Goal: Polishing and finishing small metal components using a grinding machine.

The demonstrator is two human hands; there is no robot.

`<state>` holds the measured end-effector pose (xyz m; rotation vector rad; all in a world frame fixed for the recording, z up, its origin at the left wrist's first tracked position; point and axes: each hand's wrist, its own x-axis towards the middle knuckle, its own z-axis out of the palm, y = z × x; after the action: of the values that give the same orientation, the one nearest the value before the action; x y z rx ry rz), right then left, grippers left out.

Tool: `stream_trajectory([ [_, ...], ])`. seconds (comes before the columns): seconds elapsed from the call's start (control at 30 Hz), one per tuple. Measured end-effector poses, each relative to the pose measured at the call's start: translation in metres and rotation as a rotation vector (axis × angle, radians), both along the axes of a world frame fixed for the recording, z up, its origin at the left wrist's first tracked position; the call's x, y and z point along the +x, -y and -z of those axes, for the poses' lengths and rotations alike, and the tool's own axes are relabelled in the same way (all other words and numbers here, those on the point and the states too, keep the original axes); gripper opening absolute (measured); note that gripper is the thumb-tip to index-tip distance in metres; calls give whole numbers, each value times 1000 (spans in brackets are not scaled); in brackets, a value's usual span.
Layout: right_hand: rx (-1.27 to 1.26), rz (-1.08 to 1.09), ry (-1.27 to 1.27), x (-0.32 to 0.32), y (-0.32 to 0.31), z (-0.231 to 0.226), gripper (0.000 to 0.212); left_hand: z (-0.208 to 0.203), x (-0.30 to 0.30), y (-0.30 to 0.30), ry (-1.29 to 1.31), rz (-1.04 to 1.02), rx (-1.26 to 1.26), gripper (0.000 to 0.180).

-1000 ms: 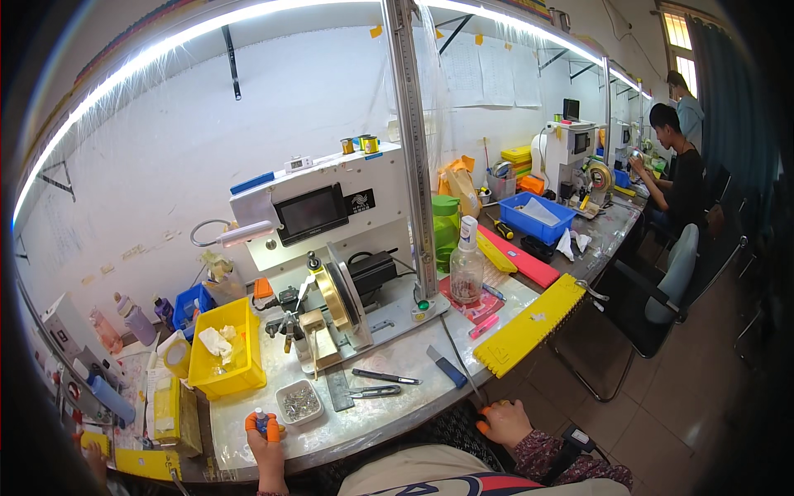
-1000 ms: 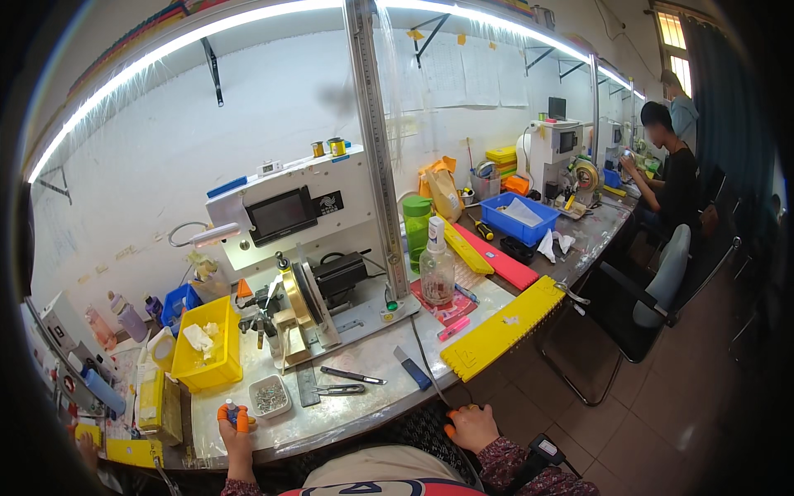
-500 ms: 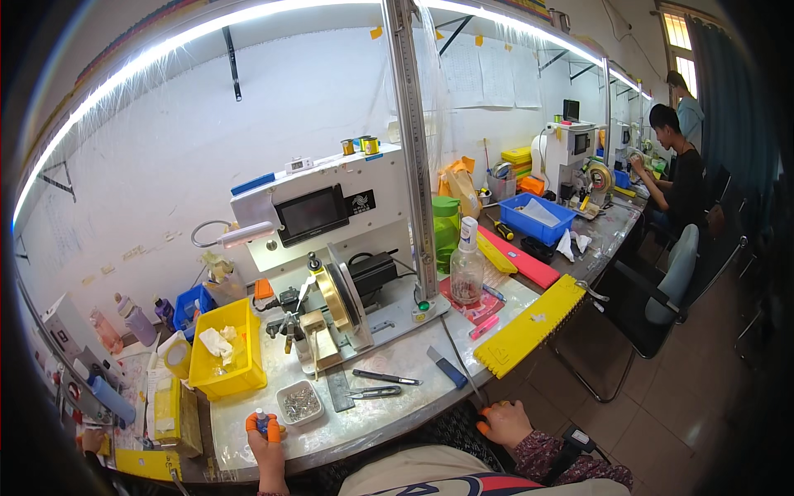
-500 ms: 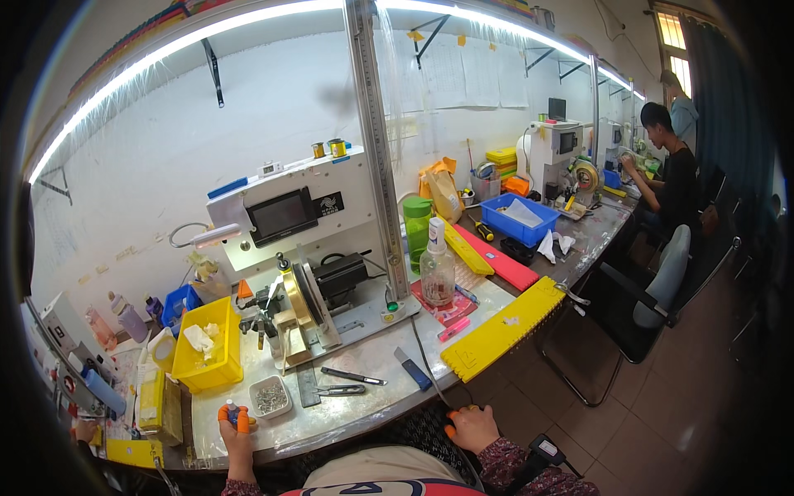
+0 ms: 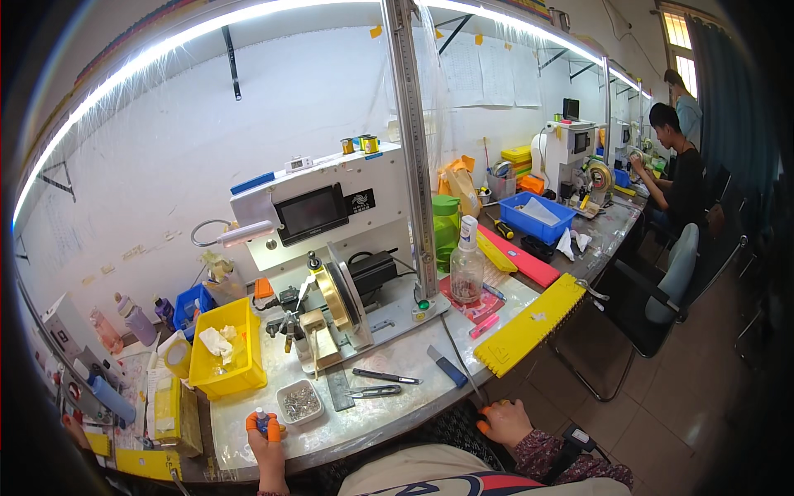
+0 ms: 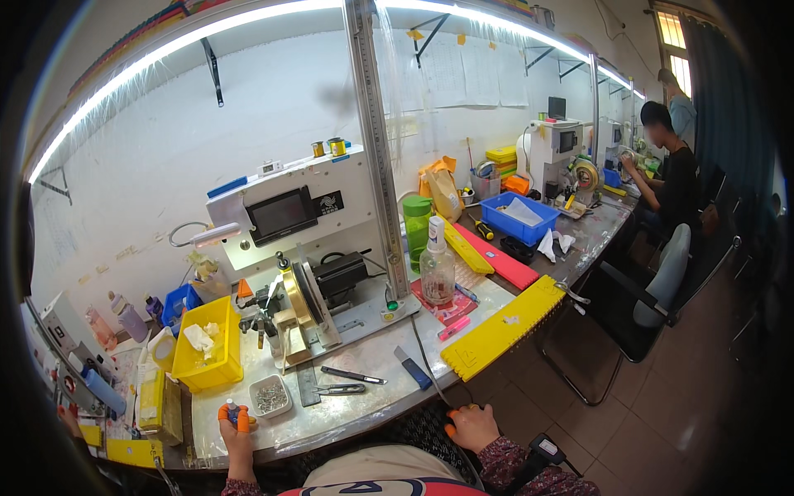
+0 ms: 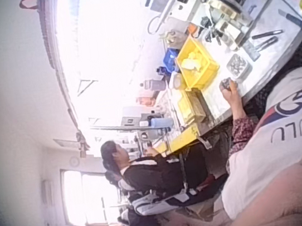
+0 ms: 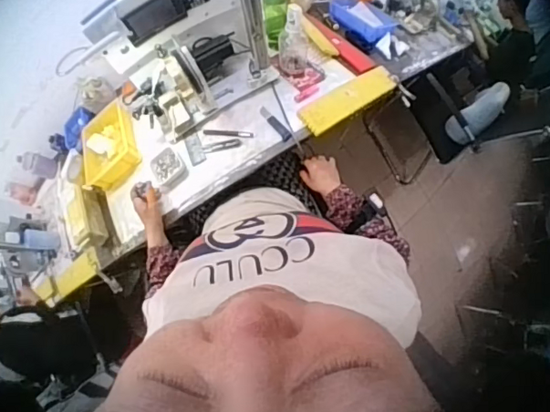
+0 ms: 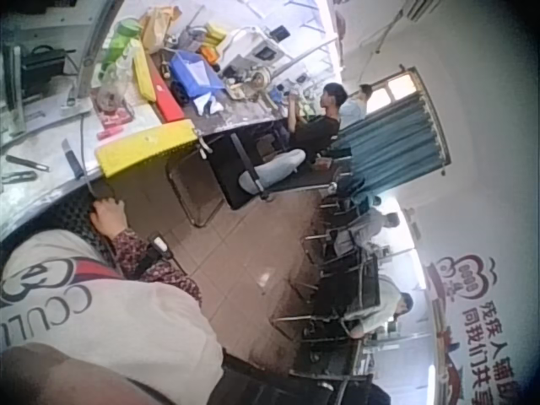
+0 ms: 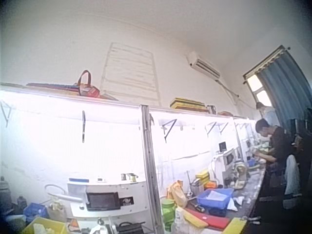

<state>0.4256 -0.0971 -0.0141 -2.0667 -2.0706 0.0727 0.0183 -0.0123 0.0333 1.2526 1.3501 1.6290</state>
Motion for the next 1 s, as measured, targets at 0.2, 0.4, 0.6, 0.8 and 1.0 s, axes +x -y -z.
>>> stream_trajectory([
  [0.2,-11,1,11,0,0,0,27,0,0,0,-4,-8,-16,24],
  [0.4,12,-4,19,0,0,1,27,1,-1,0,-18,-5,-16,27],
  [0.6,2,1,17,0,1,-1,27,2,-2,-1,-21,-5,-14,28],
  [0.8,11,2,11,1,0,2,27,0,-1,-1,-25,-1,-24,27],
  [1.0,0,-1,9,0,-1,1,27,-1,0,2,-18,3,-15,25],
])
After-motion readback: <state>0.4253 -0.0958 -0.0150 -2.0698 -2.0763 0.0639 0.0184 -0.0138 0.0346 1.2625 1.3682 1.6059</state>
